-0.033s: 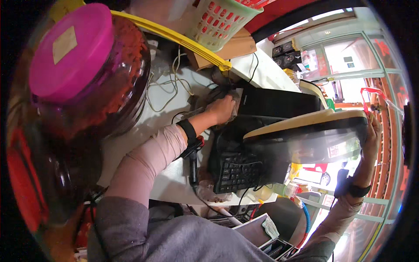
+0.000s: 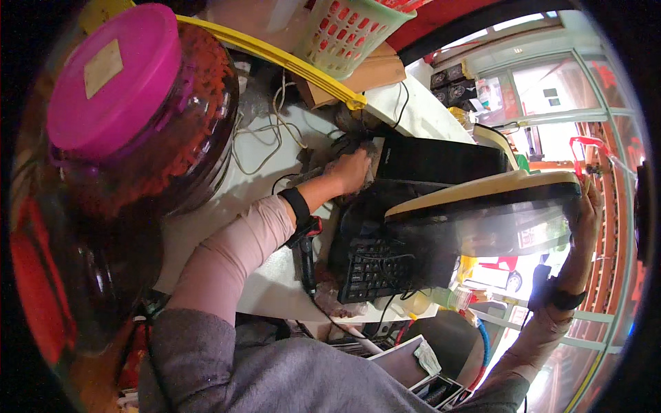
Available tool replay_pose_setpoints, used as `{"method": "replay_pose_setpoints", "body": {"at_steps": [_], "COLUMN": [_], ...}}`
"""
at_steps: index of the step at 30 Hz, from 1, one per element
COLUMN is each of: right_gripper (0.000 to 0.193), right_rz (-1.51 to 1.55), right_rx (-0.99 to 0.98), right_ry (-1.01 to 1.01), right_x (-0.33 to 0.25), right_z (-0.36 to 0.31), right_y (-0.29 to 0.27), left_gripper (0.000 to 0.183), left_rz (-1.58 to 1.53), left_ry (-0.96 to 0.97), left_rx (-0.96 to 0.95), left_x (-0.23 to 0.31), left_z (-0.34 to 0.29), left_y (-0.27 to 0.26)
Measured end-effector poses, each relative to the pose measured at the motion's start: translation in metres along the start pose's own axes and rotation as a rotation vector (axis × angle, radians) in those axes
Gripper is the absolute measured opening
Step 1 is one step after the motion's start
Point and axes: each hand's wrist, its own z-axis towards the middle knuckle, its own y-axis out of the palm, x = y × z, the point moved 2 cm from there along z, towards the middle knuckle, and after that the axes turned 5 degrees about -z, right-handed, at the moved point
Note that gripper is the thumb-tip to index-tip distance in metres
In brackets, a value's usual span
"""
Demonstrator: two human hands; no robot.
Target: The person wipes the back and sides of a black monitor with a cloth, then uses red-handled pliers to cut a cable near the monitor. They continue wiping the monitor and surrounding desk area, handling a small yellow packet and a white container, and repeatedly cleaning the same surfaces with the cloth.
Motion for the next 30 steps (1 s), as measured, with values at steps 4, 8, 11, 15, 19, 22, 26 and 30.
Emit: {"method": "replay_pose_setpoints", "body": {"at_steps": [4, 8, 11, 15, 19, 22, 26, 30], "right_gripper": [0.027, 0.027, 0.026, 0.026, 0.027, 0.024, 0.021, 0.021], "right_rz": [-0.167, 0.008, -0.321, -0.406, -0.017, -0.295, -0.092, -0.105], "right_rx": [-0.014, -0.009, 0.063, 0.105, 0.071, 0.079, 0.002, 0.193], "right_ry": [-0.095, -0.012, -0.191, -0.224, 0.031, -0.172, 0.007, -0.112], "right_x": [-0.004, 0.004, 0.008, 0.015, 0.026, 0.024, 0.031, 0.034], "right_z": [0.000, 0.001, 0.000, 0.003, 0.004, 0.003, 0.003, 0.000], "right_y": [-0.001, -0.002, -0.006, -0.014, -0.022, -0.028, -0.034, -0.038], "left_gripper": [0.041, 0.064, 0.082, 0.075, 0.049, 0.034, 0.027, 0.033], "left_rz": [-0.043, -0.465, -0.428, -0.275, -0.221, -0.130, -0.317, -0.317], "left_ry": [-0.158, -0.252, -0.250, -0.137, -0.085, -0.015, 0.098, 0.448], "left_rx": [-0.097, -0.081, -0.212, -0.214, -0.249, -0.275, 0.041, 0.065], "left_x": [-0.002, 0.008, 0.018, 0.020, 0.014, 0.012, 0.021, 0.053], "left_z": [-0.006, -0.014, -0.020, -0.020, -0.022, -0.023, -0.026, -0.031], "left_y": [-0.012, -0.023, -0.014, -0.007, -0.016, -0.030, -0.046, -0.041]}}
